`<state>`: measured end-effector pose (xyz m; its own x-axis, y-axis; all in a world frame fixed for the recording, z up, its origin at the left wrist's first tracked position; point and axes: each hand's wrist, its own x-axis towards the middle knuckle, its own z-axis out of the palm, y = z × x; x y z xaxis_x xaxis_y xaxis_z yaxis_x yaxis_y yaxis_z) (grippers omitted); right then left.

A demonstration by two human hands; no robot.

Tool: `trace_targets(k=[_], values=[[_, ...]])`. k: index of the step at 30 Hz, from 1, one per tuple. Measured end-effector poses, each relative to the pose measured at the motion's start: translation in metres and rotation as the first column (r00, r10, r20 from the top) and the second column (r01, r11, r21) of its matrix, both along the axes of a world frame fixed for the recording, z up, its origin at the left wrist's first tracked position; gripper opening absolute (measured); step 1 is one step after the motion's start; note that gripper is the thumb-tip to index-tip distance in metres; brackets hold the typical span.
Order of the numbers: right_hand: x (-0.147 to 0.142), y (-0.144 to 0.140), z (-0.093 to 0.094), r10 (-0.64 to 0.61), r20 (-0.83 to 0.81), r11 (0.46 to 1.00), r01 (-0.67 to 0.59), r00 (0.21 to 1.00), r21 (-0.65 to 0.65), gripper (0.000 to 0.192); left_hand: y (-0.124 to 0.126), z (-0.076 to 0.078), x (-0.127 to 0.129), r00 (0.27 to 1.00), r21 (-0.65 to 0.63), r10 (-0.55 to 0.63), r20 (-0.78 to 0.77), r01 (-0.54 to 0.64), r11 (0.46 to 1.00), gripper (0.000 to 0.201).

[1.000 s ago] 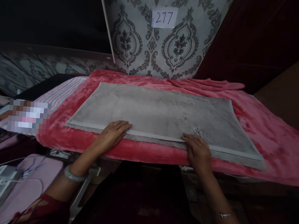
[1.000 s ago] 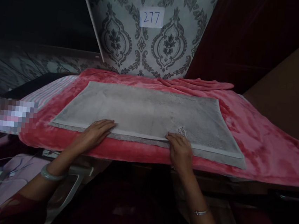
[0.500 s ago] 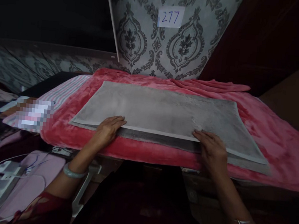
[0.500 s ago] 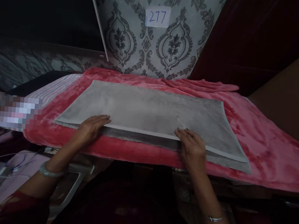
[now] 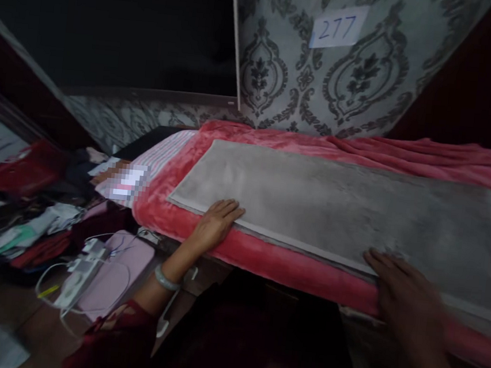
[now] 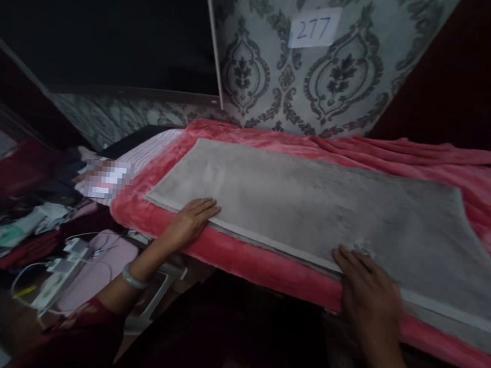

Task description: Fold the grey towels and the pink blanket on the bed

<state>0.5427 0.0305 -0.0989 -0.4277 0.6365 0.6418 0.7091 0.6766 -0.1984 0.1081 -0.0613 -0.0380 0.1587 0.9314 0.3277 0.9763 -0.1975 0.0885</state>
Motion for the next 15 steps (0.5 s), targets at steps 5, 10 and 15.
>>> trace_targets(k=[5,10,15], values=[[-0.001,0.002,-0.007,-0.033,0.01,0.999,0.032,0.999,0.014,0.046,-0.005,0.004,-0.011,0.996,-0.068,0.075,-0.038,-0.077,0.995,0.051],[-0.002,0.004,0.0,0.01,-0.023,0.999,-0.009,1.0,0.038,0.041,-0.006,0.005,-0.025,0.995,-0.055,0.097,-0.021,-0.098,0.994,0.054],[-0.007,0.004,0.002,-0.009,-0.066,0.999,0.011,0.998,0.034,0.037,-0.006,0.004,-0.032,0.996,-0.033,0.085,-0.034,-0.087,0.996,0.051]])
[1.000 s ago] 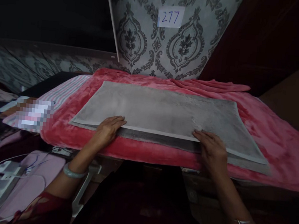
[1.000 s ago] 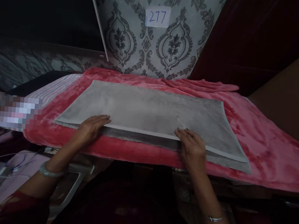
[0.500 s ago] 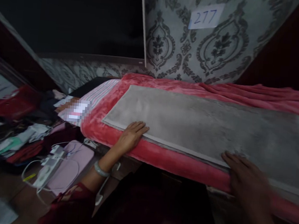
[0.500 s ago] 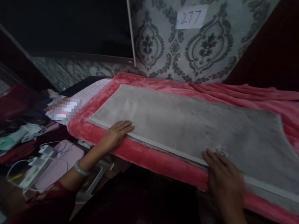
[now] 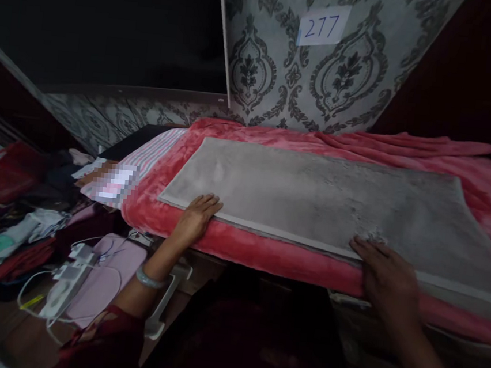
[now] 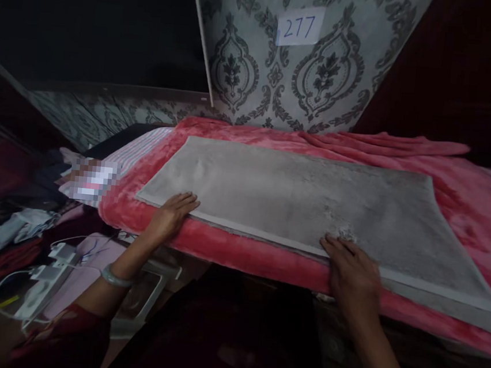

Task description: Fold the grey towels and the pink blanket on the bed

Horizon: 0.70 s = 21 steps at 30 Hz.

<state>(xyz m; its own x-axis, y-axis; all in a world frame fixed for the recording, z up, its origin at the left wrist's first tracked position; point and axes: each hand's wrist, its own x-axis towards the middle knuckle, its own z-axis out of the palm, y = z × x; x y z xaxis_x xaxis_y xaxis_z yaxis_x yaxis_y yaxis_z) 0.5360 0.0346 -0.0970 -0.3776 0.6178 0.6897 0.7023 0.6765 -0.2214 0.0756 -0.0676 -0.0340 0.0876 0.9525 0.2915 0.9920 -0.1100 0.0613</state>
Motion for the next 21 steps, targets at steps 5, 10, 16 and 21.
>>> trace_targets(k=[5,10,16,21], values=[[-0.006,-0.011,0.013,-0.034,-0.004,0.999,0.034,0.999,-0.006,0.034,0.001,0.002,-0.004,0.999,0.04,-0.021,-0.042,0.023,0.999,0.048],[0.014,-0.012,0.024,-0.235,0.001,0.968,0.234,0.972,-0.092,0.042,0.03,-0.004,0.012,0.978,0.139,-0.192,-0.084,0.202,0.969,0.05],[0.066,-0.003,0.029,-0.41,0.067,0.903,0.416,0.909,-0.109,0.04,0.07,0.0,0.07,0.926,0.068,-0.364,-0.096,0.371,0.926,0.06],[0.093,0.009,0.028,-0.464,0.125,0.87,0.478,0.877,-0.124,0.045,0.082,0.001,0.093,0.934,0.003,-0.338,-0.121,0.34,0.94,0.062]])
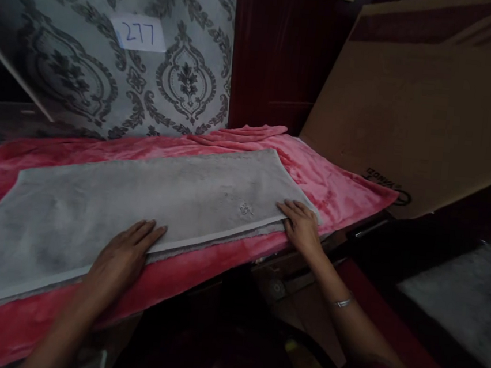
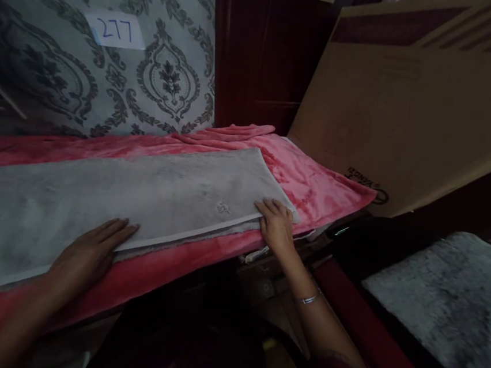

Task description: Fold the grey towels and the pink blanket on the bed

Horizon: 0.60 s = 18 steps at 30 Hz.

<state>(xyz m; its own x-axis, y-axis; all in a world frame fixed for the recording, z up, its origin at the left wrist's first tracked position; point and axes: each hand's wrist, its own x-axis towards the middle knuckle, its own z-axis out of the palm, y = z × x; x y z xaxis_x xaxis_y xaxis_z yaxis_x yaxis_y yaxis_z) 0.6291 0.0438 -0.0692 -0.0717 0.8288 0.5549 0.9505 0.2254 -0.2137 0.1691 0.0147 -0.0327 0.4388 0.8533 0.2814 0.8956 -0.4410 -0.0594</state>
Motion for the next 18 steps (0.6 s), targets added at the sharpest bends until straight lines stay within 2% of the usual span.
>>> trace_targets(k=[3,7,12,18], values=[[0.006,0.0,-0.003,0.039,-0.003,0.999,-0.039,0.999,0.036,0.044,0.001,-0.003,0.0,1.0,0.004,-0.016,-0.008,0.016,1.0,0.062],[0.008,-0.01,-0.011,0.046,0.004,0.994,-0.046,0.999,0.103,0.045,0.001,-0.013,-0.009,0.997,0.072,-0.081,-0.002,0.081,0.994,0.062],[0.008,-0.016,-0.019,-0.013,-0.01,0.999,0.014,1.0,0.046,0.045,0.006,-0.024,-0.017,0.994,0.097,-0.101,-0.031,0.104,0.99,0.059],[0.011,-0.014,-0.012,-0.042,-0.017,0.999,0.042,0.999,-0.002,0.046,0.013,-0.017,-0.017,0.994,0.049,-0.103,-0.026,0.104,0.993,0.059]])
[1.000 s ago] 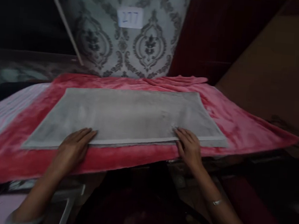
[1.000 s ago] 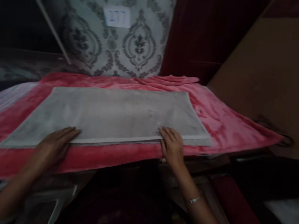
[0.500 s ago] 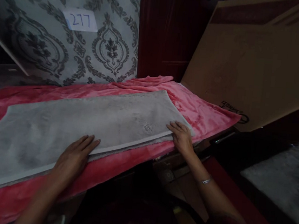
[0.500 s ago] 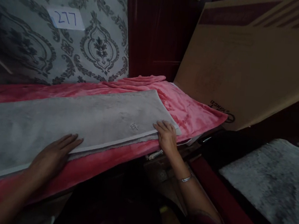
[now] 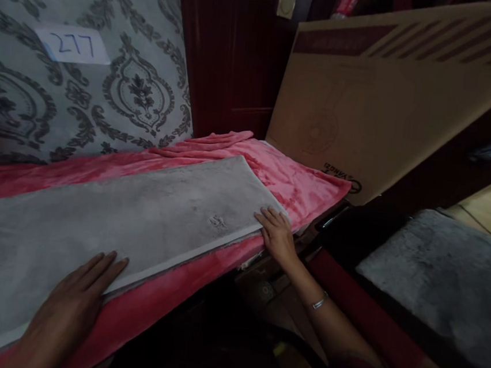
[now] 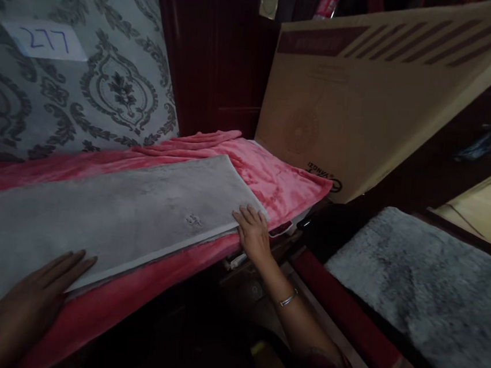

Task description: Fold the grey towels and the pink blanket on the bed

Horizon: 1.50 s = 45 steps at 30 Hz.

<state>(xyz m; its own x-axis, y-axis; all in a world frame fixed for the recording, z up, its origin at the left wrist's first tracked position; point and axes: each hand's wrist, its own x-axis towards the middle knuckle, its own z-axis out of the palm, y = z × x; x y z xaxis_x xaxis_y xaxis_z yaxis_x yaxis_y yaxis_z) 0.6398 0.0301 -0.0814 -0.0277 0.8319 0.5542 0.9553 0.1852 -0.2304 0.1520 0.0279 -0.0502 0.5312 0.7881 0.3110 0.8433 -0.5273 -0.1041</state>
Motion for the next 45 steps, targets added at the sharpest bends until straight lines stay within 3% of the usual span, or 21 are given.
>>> trace_targets(k=[5,10,22,27,32,35,38,42,45], values=[[0.016,0.008,0.004,-0.052,-0.012,0.999,0.052,0.999,0.003,0.05,0.002,0.007,0.005,0.999,0.005,-0.009,-0.03,0.009,1.0,0.059],[0.036,0.007,-0.004,-0.021,-0.013,0.999,0.021,1.0,0.046,0.05,0.002,0.0,0.007,0.999,0.009,-0.005,-0.038,0.006,1.0,0.061],[0.047,-0.012,-0.009,-0.044,-0.021,0.998,0.045,0.999,0.049,0.044,-0.013,0.003,0.017,0.999,0.03,0.0,0.037,-0.001,1.0,0.063],[0.021,-0.015,0.018,-0.148,0.002,0.989,0.148,0.989,0.017,0.046,-0.015,0.004,0.019,0.996,-0.02,0.015,0.093,-0.013,1.0,0.063],[-0.026,0.006,0.041,0.075,0.094,0.996,-0.071,0.993,-0.049,0.054,-0.019,0.009,0.02,0.993,-0.053,0.049,0.11,-0.043,0.998,0.063],[-0.033,0.015,0.031,0.22,0.163,0.963,-0.188,0.962,-0.192,0.052,-0.02,0.005,0.016,0.991,-0.046,0.046,0.129,-0.04,0.998,0.058],[-0.023,0.013,0.013,0.244,0.173,0.949,-0.198,0.954,-0.246,0.05,-0.025,0.001,0.014,0.986,-0.046,0.084,0.144,-0.078,0.996,0.056],[-0.012,0.005,0.0,0.223,0.172,0.962,-0.188,0.959,-0.198,0.051,-0.044,0.008,0.024,0.976,-0.132,0.174,0.132,-0.157,0.979,0.058],[-0.027,0.01,-0.001,0.215,0.113,0.976,-0.209,0.97,-0.058,0.055,-0.058,0.019,0.027,0.962,-0.187,0.247,0.116,-0.223,0.957,0.06]])
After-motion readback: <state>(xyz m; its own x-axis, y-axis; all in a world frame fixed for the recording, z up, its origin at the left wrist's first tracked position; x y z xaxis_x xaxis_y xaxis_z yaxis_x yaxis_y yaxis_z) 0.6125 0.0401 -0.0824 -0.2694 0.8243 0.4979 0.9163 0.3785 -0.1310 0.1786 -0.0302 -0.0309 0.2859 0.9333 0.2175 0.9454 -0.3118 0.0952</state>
